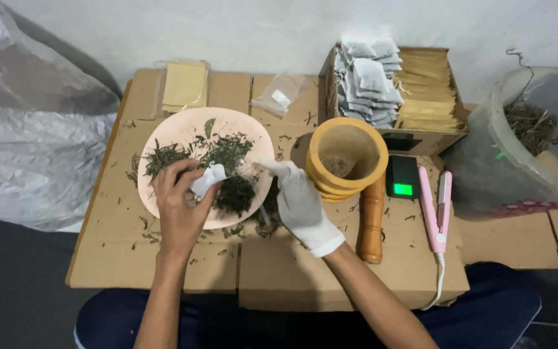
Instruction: The person fills a small white tea bag with dried leaves from a plate, weighs it on a digital scale, and then places it into a clear plastic wrapper. They repeat the process of filling another tea bag with leaves.
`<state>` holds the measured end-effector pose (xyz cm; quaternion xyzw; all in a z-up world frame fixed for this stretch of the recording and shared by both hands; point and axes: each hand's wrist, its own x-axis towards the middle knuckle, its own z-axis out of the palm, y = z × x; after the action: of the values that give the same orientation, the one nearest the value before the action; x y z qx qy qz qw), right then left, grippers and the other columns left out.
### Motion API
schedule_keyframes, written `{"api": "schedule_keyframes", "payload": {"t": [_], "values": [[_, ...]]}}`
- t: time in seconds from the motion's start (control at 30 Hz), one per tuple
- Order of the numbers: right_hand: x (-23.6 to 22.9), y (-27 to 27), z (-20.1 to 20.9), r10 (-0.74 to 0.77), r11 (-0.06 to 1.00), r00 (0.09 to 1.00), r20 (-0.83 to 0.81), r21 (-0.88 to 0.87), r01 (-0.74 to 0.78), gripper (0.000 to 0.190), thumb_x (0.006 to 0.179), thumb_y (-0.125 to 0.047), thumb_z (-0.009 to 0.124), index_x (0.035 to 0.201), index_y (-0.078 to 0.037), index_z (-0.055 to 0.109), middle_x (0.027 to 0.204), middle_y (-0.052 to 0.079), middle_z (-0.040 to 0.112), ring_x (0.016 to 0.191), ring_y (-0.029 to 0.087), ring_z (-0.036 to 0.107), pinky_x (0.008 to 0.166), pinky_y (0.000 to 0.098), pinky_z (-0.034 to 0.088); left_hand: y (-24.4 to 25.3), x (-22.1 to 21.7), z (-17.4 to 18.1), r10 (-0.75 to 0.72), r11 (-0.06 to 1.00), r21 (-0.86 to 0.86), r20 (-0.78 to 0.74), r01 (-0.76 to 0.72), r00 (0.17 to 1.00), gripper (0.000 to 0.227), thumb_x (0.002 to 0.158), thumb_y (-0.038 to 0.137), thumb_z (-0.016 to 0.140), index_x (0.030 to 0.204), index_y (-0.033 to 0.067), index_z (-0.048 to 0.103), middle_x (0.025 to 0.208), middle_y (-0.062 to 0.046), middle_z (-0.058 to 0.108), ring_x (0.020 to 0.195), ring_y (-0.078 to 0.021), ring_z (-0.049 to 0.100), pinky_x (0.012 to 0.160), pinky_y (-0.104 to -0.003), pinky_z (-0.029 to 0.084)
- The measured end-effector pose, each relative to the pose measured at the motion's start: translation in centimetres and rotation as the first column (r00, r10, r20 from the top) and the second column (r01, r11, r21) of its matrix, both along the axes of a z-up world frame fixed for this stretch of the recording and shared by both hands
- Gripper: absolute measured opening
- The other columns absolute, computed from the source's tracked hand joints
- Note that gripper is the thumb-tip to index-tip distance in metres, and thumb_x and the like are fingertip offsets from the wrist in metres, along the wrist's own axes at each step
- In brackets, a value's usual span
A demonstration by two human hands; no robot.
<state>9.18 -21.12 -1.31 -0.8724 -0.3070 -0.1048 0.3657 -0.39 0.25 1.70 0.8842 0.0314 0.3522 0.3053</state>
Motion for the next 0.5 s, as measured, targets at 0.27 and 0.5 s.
{"api": "schedule_keyframes", "payload": {"t": [0.27,0.5], "values": [[-0.2,0.1,-3.0,0.002,0.977,0.977,-0.214,-0.209,-0.048,0.036,0.097,-0.031,0.069,0.133,-0.029,0.072,0.110,0.002,0.074,0.111,0.025,0.070,0.096,0.0375,0.058,1.6,-0.1,-0.9,0.032,0.999,-0.001,0.006,-0.032,0.999,0.025,0.088,0.014,0.093,0.105,0.0045,0.077,0.115,-0.006,0.069,0.117,-0.0288,0.068,0.115,-0.053,0.041],[-0.2,-1.3,-4.4,0.312,0.725,0.950,-0.004,-0.646,-0.240,0.040,0.095,-0.025,0.064,0.135,-0.031,0.065,0.108,-0.001,0.059,0.103,0.021,0.059,0.090,0.0349,0.048,2.0,0.0,-0.9,0.029,1.000,-0.006,-0.001,-0.029,1.000,0.027,0.090,0.020,0.092,0.106,0.0038,0.078,0.114,-0.006,0.069,0.117,-0.0291,0.068,0.112,-0.050,0.041]]}}
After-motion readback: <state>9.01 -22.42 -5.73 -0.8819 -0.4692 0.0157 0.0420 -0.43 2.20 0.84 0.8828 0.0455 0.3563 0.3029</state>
